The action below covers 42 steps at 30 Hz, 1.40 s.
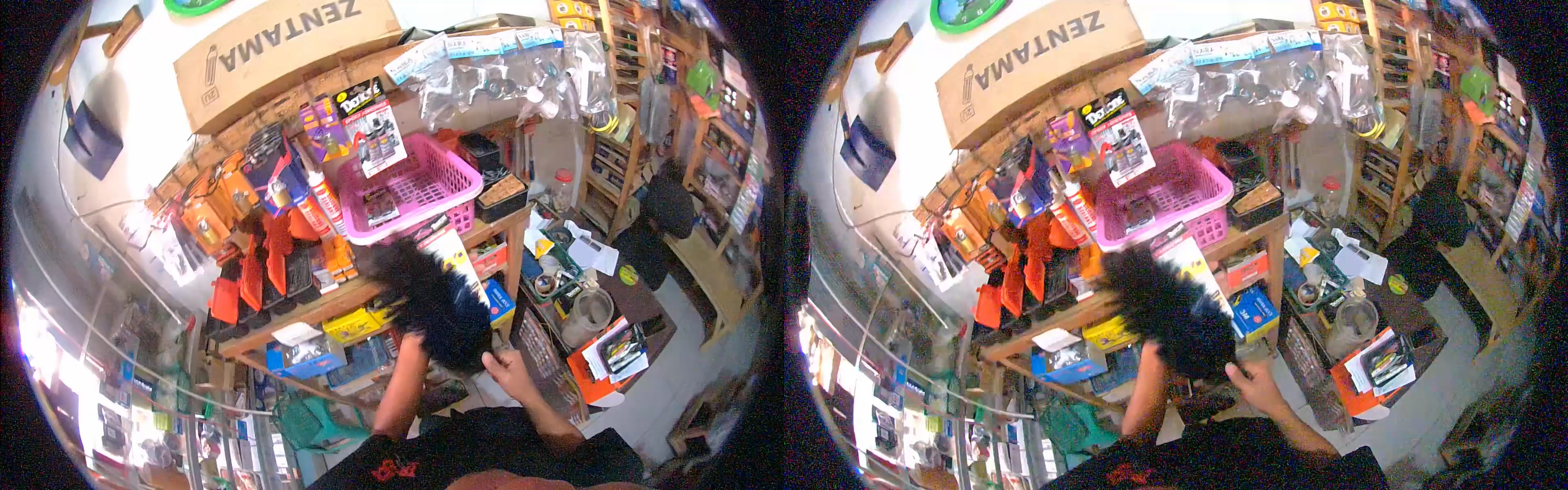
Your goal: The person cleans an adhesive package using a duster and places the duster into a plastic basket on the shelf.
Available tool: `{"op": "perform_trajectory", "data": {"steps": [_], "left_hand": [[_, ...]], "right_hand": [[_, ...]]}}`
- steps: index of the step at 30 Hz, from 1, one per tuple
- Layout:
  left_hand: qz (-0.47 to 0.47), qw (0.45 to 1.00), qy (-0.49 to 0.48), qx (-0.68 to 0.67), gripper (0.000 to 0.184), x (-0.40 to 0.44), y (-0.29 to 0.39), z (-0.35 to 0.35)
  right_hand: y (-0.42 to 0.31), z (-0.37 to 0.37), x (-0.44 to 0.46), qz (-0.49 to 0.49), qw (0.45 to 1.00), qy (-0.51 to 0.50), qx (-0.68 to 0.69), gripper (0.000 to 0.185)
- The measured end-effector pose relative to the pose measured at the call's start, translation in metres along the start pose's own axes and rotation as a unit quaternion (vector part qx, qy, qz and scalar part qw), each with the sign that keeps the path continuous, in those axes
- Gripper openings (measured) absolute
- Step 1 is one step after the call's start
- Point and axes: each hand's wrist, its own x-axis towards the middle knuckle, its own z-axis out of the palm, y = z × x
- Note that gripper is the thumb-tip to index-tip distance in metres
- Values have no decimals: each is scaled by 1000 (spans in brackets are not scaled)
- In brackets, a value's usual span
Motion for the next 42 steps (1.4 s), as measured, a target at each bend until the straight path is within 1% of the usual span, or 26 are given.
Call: {"op": "perform_trajectory", "data": {"steps": [1, 3, 5, 6, 9, 10, 12, 14, 16, 18, 21, 22, 23, 24, 26, 28, 29, 30, 31, 33, 34, 35, 37, 38, 39, 42], "left_hand": [[-51, 994, 72, 57, 64, 6, -15, -48], [-45, 990, 134, 17, 63, 0, -12, -43], [-11, 990, 138, -28, 62, 0, -1, -17], [-3, 990, 134, -43, 62, 1, 3, -6], [2, 986, 151, -70, 60, 0, 19, 28], [-1, 980, 182, -79, 60, 3, 24, 36], [2, 967, 229, -109, 59, 11, 35, 47], [23, 986, 67, -151, 65, 23, 42, 27], [6, 956, -96, -276, 67, 28, 42, 10], [-33, 997, -20, -71, 64, 23, 42, 15], [44, 979, 165, -108, 60, 13, 54, 44], [111, 971, -46, -207, 60, 20, 50, 21], [119, 985, 12, -125, 48, 13, 41, 11], [112, 985, 118, -60, 50, 16, 48, 33], [-63, 998, 28, 0, 59, 26, 17, -33], [-78, 992, 71, -64, 67, 21, 26, -15], [-111, 990, 27, -86, 67, 25, 24, -22], [63, 985, -65, -147, 65, 19, 40, 40], [102, 989, 42, -101, 61, 25, 50, 46], [162, 976, 143, 38, 58, 28, 48, 38], [117, 970, 213, -5, 57, 38, 59, 34], [53, 993, 47, -92, 58, 29, 53, 43], [-2, 998, 63, -6, 69, 27, 45, 15], [-3, 979, -81, -185, 69, 32, 41, 2], [104, 973, 190, -77, 65, 19, 51, 50], [149, 945, 284, 63, 52, 16, 48, 36]], "right_hand": [[3, 0, 4, -46, 998, -12, -48, 41], [0, 5, 8, 81, 992, 5, 97, 44], [-9, 20, 7, 179, 956, 16, 231, 46], [-14, 26, 2, 184, 979, -3, 89, 45], [2, 45, 8, -26, 999, 16, 15, 44], [-5, 44, 14, 57, 995, 20, 85, 44], [-13, 39, 31, 114, 980, 35, 159, 43], [-22, 43, 35, 165, 959, 27, 230, 41], [-13, 51, 28, 100, 989, -3, 112, 42], [10, 51, 27, 2, 1000, -15, 22, 42], [-5, 35, 36, 108, 988, 44, 101, 44], [-19, 31, 39, 163, 968, 40, 185, 45], [-19, 35, 36, 151, 977, 37, 148, 44], [-20, 40, 33, 136, 984, 36, 111, 43], [2, 41, 27, 53, 997, -15, 47, 43], [4, 39, 30, 53, 997, 3, 59, 42], [2, 38, 34, 54, 996, 10, 64, 42], [-33, 41, 43, 133, 978, 39, 157, 42], [-40, 45, 49, 150, 972, 32, 177, 42], [-47, 54, 53, 182, 958, 18, 221, 40], [-42, 59, 50, 170, 970, -4, 172, 41], [-37, 61, 46, 137, 980, -8, 143, 42], [-31, 56, 47, 60, 995, -17, 78, 43], [-33, 47, 50, 81, 993, -12, 81, 42], [-38, 44, 53, 109, 988, -1, 111, 41], [-42, 46, 52, 166, 973, 26, 158, 42]]}}
